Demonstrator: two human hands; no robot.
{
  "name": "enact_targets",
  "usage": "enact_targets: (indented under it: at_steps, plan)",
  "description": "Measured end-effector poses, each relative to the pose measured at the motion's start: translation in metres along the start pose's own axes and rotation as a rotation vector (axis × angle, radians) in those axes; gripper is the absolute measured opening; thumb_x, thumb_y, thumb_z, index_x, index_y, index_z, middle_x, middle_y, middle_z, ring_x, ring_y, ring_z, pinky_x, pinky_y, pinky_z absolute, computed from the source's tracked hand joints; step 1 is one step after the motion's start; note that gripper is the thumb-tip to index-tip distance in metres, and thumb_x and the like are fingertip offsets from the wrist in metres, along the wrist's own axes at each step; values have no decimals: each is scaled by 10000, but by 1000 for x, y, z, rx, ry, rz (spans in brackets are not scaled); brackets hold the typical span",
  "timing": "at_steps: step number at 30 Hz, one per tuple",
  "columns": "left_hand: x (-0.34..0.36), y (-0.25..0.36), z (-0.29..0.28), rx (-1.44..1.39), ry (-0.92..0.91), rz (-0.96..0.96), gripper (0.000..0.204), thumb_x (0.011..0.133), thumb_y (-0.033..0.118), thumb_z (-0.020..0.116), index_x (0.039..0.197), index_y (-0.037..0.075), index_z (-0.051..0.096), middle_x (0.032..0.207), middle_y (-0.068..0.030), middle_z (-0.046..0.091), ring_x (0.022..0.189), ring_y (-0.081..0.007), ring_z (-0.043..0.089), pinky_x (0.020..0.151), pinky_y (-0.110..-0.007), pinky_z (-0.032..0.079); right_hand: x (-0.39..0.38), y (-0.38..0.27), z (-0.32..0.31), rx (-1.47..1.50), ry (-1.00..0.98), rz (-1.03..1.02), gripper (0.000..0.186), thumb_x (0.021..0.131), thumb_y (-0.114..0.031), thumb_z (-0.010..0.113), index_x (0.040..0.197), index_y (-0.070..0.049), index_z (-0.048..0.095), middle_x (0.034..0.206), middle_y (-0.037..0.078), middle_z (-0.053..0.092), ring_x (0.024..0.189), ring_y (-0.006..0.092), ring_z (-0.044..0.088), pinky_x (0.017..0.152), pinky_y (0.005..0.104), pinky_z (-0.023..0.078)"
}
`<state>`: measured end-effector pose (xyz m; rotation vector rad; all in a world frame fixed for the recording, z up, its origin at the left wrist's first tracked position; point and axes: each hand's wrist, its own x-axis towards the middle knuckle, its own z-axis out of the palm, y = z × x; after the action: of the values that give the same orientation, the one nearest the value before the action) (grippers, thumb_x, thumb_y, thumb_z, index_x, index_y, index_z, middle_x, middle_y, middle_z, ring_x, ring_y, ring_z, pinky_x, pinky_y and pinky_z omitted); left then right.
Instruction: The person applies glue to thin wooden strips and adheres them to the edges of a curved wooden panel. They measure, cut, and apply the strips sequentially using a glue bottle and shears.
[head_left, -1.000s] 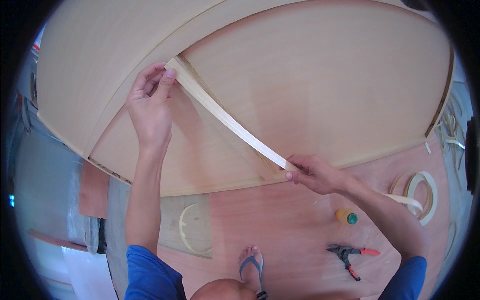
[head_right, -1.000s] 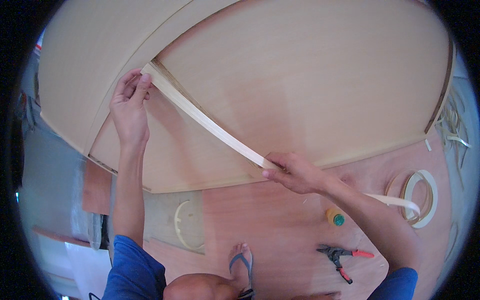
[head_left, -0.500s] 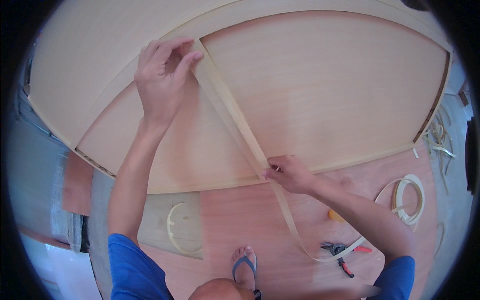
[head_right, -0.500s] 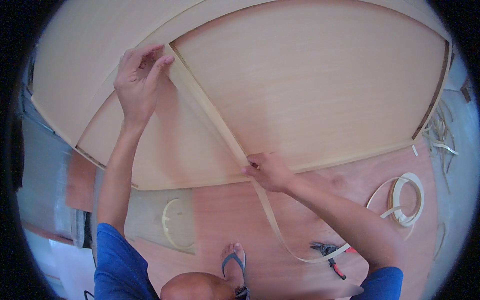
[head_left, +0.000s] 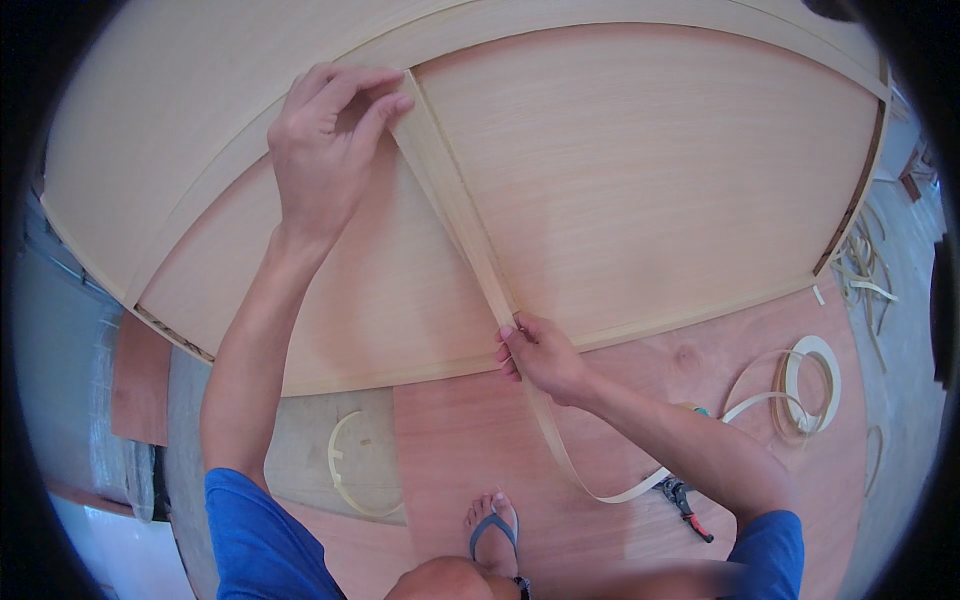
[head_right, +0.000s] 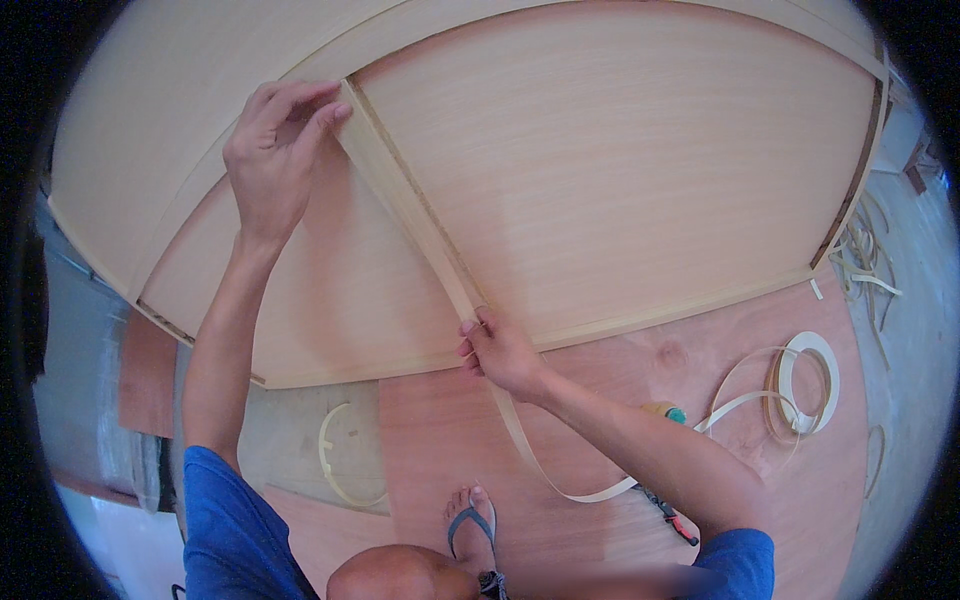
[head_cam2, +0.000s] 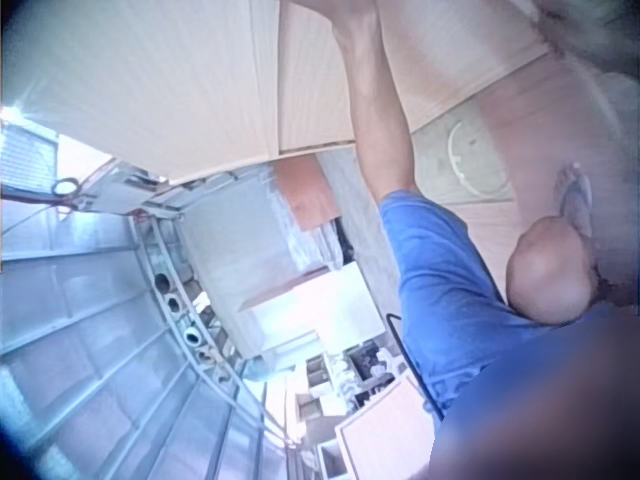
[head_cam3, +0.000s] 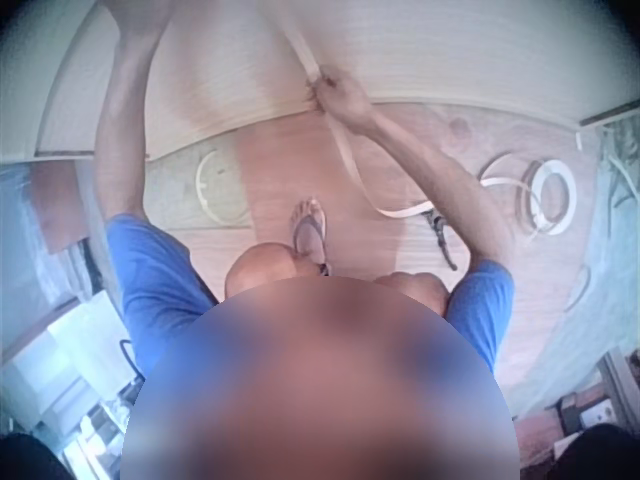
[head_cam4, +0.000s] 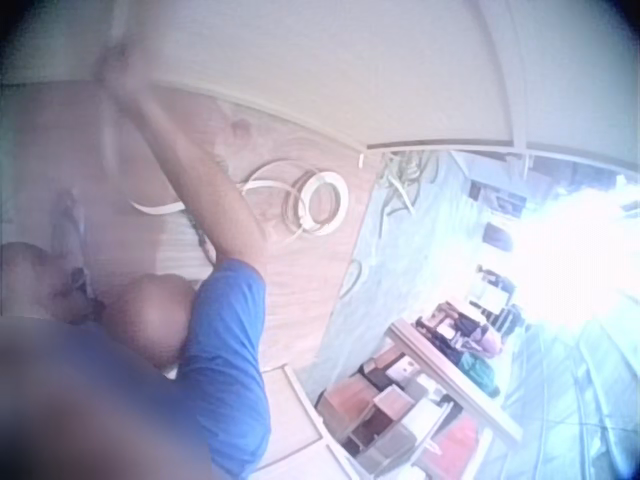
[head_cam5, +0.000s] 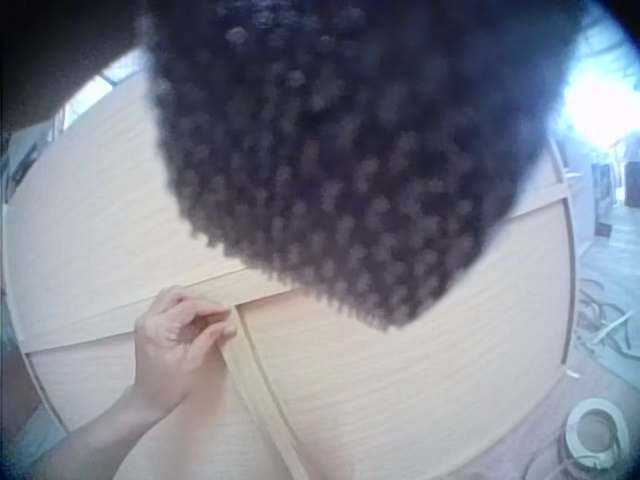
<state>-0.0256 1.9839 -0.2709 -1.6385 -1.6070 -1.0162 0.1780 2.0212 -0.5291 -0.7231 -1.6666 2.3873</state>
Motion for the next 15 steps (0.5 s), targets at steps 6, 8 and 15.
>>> enact_targets:
  at_steps: [6,8,15]
  plan:
    - [-2,0,3,-29,10,-32,135,919,49,822,1051,19,824,1006,-85,758,866,-185,768,773,-304,618,10,8,-1,68,25,-8,241,1177,-214,491,1091,-18,599,924,74,646,769,155,639,668,325,562]
    - [-3,2,4,-22,15,-24,137,918,53,826,1052,22,826,1010,-85,761,860,-183,764,768,-305,620,12,9,-1,89,24,-7,240,1177,-216,493,1092,-20,601,923,73,645,768,154,637,667,325,561]
    - [0,3,5,36,35,0,124,914,76,836,1033,40,832,994,-83,781,868,-195,750,771,-311,612,13,7,-2,120,39,2,238,1175,-217,500,1103,-17,607,931,70,645,775,152,634,684,327,565]
